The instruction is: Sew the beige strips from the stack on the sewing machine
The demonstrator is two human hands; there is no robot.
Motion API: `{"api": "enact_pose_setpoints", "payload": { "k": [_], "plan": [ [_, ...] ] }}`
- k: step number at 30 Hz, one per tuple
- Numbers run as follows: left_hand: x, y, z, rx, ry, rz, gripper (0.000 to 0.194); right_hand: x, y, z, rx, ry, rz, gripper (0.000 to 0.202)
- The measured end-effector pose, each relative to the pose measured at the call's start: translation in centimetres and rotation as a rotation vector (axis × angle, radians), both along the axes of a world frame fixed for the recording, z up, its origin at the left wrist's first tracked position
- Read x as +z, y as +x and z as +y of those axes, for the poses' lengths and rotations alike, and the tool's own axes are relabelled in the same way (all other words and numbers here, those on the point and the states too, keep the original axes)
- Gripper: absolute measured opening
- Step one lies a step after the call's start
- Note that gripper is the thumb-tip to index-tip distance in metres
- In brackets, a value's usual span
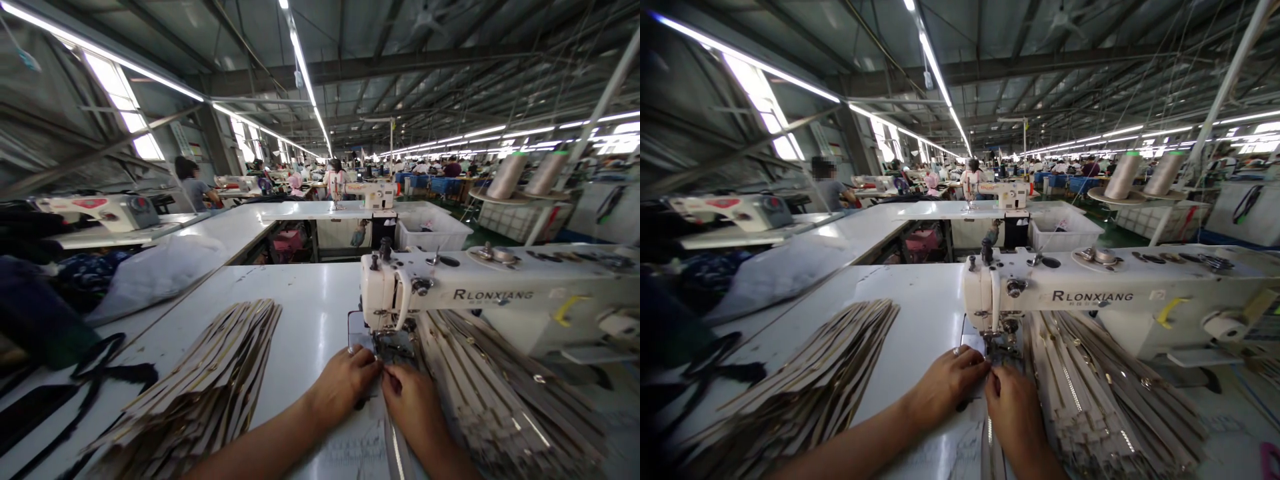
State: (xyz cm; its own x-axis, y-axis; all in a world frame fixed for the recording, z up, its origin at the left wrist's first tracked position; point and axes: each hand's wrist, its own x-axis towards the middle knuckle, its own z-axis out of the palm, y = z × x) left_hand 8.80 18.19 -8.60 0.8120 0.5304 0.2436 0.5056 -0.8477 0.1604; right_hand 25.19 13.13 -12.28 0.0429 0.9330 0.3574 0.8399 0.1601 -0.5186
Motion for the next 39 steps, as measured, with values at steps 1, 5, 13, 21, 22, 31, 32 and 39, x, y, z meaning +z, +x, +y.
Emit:
{"api": "enact_pose_setpoints", "payload": {
  "k": [1,5,13,21,22,31,32,39],
  "plan": [
    [0.1,0.0,0.0,0.005,-0.002,0.004,0.019,0.1,0.0,-0.1,0.001,0.005,-0.011,0.022],
    [0.3,0.1,0.1,0.002,-0.006,0.014,0.021,0.4,0.1,-0.6,0.005,0.008,-0.09,0.023],
    [0.6,0.2,0.6,-0.01,-0.029,-0.029,0.024,0.8,-0.4,-0.1,0.004,-0.031,-0.273,0.026],
    [1.3,0.6,1.3,-0.038,-0.009,-0.007,0.02,1.1,-0.4,0.2,0.001,-0.134,-0.386,0.029],
    [1.4,0.6,1.3,-0.038,-0.012,-0.005,0.02,1.0,-0.4,0.2,-0.001,-0.137,-0.389,0.029],
    [0.4,0.6,1.8,-0.014,-0.035,-0.062,0.019,0.7,-0.6,0.3,-0.014,-0.126,-0.414,0.034],
    [0.3,0.6,2.0,-0.014,-0.036,-0.064,0.02,0.7,-0.6,0.3,-0.019,-0.121,-0.425,0.034],
    [-0.1,0.6,2.7,-0.005,-0.049,-0.07,0.021,0.9,-0.8,0.8,-0.031,-0.154,-0.443,0.035]
  ]
}}
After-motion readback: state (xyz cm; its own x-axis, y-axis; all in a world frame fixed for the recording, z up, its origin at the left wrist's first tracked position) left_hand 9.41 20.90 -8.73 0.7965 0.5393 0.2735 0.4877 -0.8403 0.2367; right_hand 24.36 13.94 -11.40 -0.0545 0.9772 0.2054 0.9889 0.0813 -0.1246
